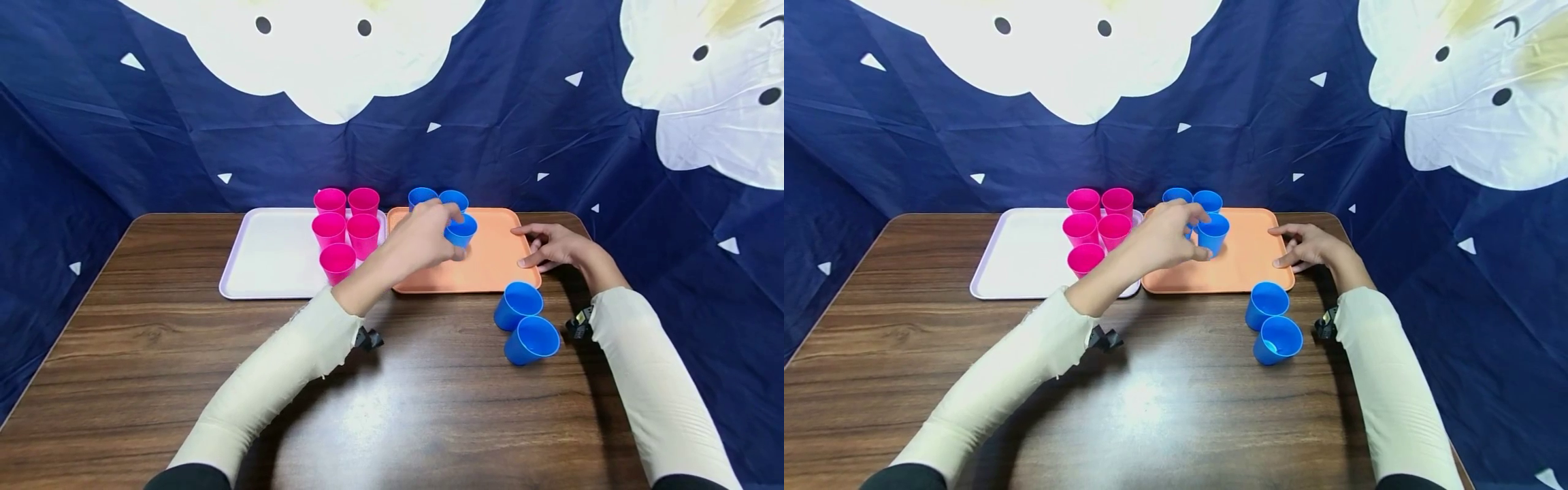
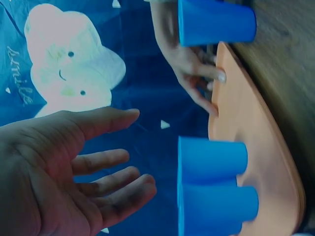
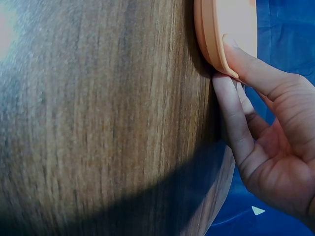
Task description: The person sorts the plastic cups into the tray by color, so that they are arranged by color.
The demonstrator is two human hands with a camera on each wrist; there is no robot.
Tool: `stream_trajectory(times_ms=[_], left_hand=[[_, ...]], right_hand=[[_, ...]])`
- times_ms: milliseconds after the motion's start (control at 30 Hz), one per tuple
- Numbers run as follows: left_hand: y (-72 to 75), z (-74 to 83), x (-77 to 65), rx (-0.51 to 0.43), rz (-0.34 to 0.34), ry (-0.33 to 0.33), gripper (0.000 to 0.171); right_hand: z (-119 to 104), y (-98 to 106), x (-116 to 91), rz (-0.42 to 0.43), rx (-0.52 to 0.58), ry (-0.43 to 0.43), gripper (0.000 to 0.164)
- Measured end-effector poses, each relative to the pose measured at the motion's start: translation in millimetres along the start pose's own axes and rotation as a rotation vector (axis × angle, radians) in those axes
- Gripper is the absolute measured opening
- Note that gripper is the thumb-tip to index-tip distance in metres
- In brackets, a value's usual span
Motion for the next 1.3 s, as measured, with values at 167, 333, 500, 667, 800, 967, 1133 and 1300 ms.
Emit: stream_trajectory(times_ms=[167,333,500,667,800,967,1133,1300], left_hand=[[-8.2,14.9,-8.1,-0.022,-0.071,-0.057,0.064],[-18.4,26.8,-17.5,-0.016,-0.117,-0.121,0.06],[-28.9,37.6,-27.0,-0.009,-0.158,-0.184,0.059],[-40.3,49.8,-37.9,0.018,-0.215,-0.245,0.061],[-53.2,58.3,-46.1,0.043,-0.239,-0.255,0.064],[-71.7,67.5,-55.0,0.084,-0.274,-0.267,0.068],[-87.1,73.8,-59.9,0.099,-0.287,-0.285,0.07],[-96.7,79.2,-64.8,0.14,-0.281,-0.288,0.071]], right_hand=[[1.6,0.3,0.5,-0.003,0.001,0.002,0.091],[3.2,0.3,1.8,-0.009,0.014,0.002,0.091],[3.1,0.2,1.0,-0.017,0.029,-0.003,0.092],[2.3,1.1,-1.5,-0.017,0.026,0.007,0.091],[2.2,0.4,-1.5,-0.013,0.022,0.009,0.089],[3.6,0.0,0.1,-0.009,0.012,0.01,0.088],[4.3,0.3,1.3,-0.009,0.014,0.007,0.09],[3.6,0.0,1.0,-0.009,0.019,0.004,0.092]])
Point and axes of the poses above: each hand's wrist, its own x-axis towards the middle knuckle, its own y-axis out of the back of the hand, z = x × y, the point moved 2 cm from there along x, towards the middle knuckle, and after that the axes turned 6 degrees about z, right-handed, at the moved point
